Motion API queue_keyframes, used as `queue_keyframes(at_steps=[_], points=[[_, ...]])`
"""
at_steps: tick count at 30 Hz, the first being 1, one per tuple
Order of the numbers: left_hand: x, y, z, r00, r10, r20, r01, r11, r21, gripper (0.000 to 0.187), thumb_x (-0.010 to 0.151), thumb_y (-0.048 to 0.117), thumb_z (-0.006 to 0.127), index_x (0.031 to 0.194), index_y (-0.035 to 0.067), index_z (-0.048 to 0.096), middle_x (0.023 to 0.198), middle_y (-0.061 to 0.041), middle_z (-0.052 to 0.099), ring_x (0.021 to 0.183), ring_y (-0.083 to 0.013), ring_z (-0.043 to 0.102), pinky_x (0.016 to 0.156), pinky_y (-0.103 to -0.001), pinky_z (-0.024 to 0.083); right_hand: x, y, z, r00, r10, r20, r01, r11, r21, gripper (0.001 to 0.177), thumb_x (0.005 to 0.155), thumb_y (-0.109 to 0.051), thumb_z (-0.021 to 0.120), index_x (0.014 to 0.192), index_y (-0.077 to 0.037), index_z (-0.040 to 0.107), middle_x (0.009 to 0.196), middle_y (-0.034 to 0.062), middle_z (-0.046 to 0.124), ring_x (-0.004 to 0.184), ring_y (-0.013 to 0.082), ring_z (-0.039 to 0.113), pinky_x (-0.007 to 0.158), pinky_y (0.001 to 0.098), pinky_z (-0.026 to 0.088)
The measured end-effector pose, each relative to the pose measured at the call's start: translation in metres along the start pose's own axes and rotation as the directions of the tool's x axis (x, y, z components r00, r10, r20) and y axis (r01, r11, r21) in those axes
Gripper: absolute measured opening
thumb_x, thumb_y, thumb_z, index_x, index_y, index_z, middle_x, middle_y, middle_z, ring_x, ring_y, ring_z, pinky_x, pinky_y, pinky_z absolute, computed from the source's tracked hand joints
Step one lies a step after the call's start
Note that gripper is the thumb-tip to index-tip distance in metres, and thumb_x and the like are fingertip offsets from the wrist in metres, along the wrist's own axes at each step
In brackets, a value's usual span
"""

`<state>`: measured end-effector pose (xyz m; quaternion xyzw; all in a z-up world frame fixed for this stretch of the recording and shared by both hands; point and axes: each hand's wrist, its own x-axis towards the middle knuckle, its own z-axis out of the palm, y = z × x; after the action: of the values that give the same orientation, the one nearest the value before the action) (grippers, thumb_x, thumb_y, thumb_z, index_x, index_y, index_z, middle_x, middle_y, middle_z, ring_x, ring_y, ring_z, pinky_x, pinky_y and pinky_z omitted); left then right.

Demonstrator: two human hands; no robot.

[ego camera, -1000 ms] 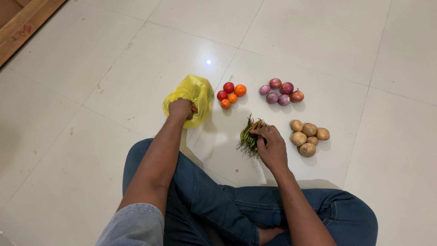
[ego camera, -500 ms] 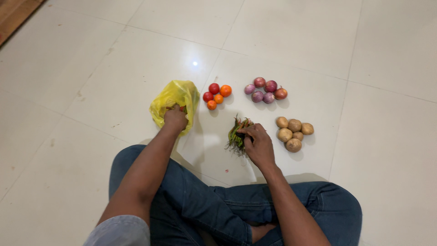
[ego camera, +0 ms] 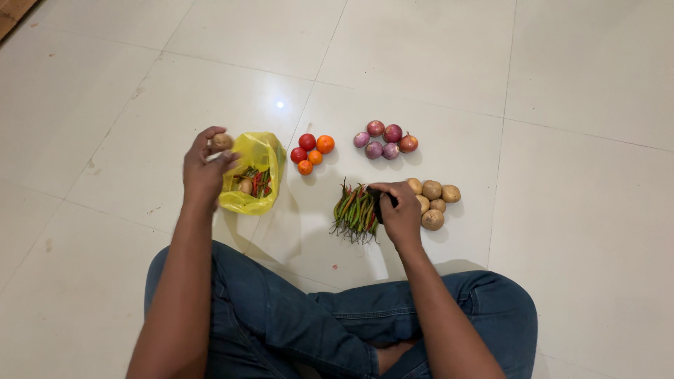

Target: The person sits on the floor and peels potatoes and tomatoes using a small knife. They handle the vegetables one at a time, removing the skin and placing the peeled items aside.

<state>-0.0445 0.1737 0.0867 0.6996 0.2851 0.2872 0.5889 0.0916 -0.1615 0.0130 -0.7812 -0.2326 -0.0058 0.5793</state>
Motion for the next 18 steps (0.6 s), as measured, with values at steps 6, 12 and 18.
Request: queue_keyframes(at_steps=[6,12,18], points=[[-0.059,-0.016,0.087,0.860,-0.285,0.423,0.508,0.557,-0.657,0.052,0.096,0.019,0.067,0.143,0.000,0.056,0.124,-0.017,0.064,0.107,-0.0297,0.067,0.104,-0.037,0.051,0.003,-0.001,0.002,0.965,0.260,0.038,-0.257,0.906,0.336,0.026,0.094,0.000,0.057,0.113,-0.003,0.076,0.105,0.0048,0.073,0.095,0.0136,0.068,0.086,0.0275,0.055],[-0.091,-0.039,0.144,0.786,-0.074,0.614,0.491,0.677,-0.548,0.054,0.091,0.002,0.070,0.142,-0.002,0.053,0.134,-0.012,0.062,0.124,-0.0195,0.063,0.111,-0.033,0.050,0.000,-0.008,0.002,0.988,0.154,-0.027,-0.140,0.949,0.284,0.029,0.094,0.000,0.062,0.121,-0.003,0.072,0.115,0.0060,0.072,0.105,0.0133,0.067,0.095,0.0267,0.053],[-0.097,-0.050,0.157,0.782,-0.071,0.620,0.440,0.767,-0.467,0.056,0.085,-0.005,0.071,0.139,-0.002,0.055,0.130,-0.009,0.063,0.119,-0.0160,0.061,0.105,-0.031,0.050,-0.008,-0.026,0.012,0.997,-0.052,-0.060,0.056,0.996,0.069,0.028,0.095,0.001,0.064,0.119,-0.008,0.075,0.109,0.0087,0.068,0.104,0.0198,0.067,0.091,0.0305,0.053]])
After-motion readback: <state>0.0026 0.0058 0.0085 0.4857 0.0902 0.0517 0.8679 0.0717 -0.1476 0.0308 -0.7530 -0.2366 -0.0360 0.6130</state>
